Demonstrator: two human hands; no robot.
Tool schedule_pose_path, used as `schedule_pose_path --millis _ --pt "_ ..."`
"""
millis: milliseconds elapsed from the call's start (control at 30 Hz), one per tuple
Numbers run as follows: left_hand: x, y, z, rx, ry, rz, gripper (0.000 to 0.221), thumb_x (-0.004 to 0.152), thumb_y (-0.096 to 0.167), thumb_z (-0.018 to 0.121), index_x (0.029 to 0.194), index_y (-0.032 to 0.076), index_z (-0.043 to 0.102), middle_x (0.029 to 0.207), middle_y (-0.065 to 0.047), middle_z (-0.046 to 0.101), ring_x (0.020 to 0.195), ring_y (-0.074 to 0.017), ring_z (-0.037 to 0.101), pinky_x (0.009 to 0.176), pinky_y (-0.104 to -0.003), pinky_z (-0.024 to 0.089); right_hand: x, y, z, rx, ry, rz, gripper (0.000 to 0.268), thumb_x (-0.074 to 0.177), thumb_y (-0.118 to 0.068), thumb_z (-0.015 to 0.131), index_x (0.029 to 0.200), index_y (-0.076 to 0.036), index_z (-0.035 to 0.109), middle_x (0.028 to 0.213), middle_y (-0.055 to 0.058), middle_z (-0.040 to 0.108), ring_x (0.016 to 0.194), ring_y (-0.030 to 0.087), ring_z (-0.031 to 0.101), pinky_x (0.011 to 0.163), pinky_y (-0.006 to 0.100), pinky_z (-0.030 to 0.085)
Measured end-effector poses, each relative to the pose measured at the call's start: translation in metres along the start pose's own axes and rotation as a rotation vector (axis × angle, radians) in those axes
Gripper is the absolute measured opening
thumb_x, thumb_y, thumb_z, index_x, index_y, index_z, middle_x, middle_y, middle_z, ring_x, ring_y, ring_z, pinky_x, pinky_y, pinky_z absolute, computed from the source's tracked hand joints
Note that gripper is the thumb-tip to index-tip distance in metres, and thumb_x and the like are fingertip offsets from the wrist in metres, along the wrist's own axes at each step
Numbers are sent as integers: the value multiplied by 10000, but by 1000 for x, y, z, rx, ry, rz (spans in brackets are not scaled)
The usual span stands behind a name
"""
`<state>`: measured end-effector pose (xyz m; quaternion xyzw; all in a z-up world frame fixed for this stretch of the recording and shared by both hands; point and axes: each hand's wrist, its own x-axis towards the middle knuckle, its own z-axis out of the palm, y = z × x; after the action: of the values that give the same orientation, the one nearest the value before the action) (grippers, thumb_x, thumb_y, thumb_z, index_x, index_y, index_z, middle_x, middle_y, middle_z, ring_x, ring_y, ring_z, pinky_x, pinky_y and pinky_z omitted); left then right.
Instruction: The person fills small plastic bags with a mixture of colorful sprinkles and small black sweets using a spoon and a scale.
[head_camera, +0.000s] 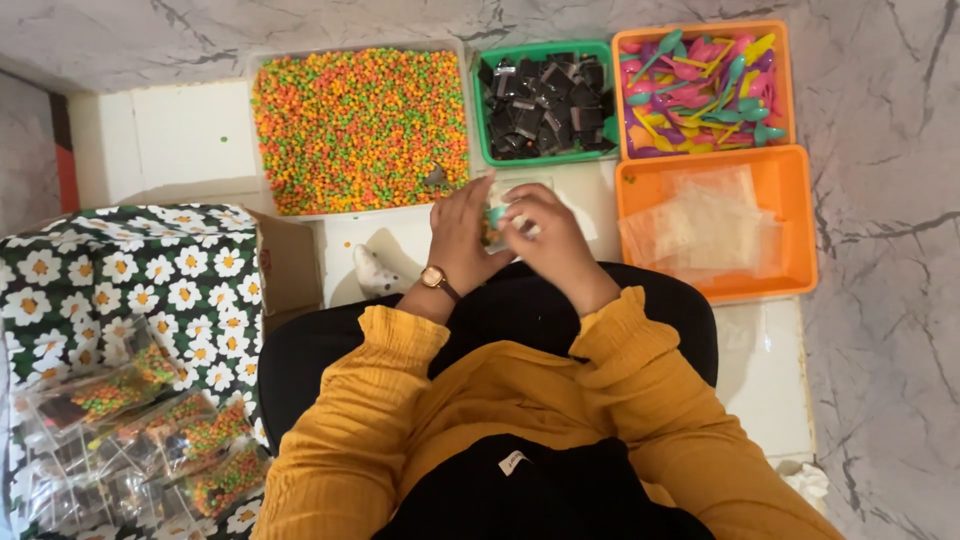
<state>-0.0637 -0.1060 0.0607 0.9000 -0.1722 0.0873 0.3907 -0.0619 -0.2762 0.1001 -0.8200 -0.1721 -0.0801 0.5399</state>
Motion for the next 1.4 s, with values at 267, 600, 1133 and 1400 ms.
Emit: schedule_pose_path --millis 267,600,1133,1400 --pt "-17 -1 -71 -3 -27 -76 1125 671 441 952 1564 67 379 1467 -259 469 1331 -482 487 1138 -588 307 -8 97 -74 89 266 581 169 831 -20 720 1000 -25 721 997 160 665 790 280 743 640 337 662" --pt "-51 -54 -90 10 12 -233 880 827 273 865 1556 104 401 1403 -232 469 1293 -486 527 1082 -594 404 -16 171 -38 250 230 1020 248 830 -16 695 1075 -8 658 998 125 596 807 200 644 654 365 695" --pt "-48 -57 -86 -23 -24 -289 821 862 271 845 1535 81 416 1385 -268 470 1264 -525 540 1022 -644 451 -32 217 -56 7 332 1041 497 971 -393 654 1250 11 582 1083 144 583 1009 227 619 799 366 594" --pt "-48 -60 -81 -6 -55 -298 823 854 295 842 1533 94 422 1393 -253 474 1259 -510 548 1024 -631 450 -21 181 -54 63 156 1165 735 895 -446 719 1368 77 513 1196 246 617 1156 418 671 902 527 569"
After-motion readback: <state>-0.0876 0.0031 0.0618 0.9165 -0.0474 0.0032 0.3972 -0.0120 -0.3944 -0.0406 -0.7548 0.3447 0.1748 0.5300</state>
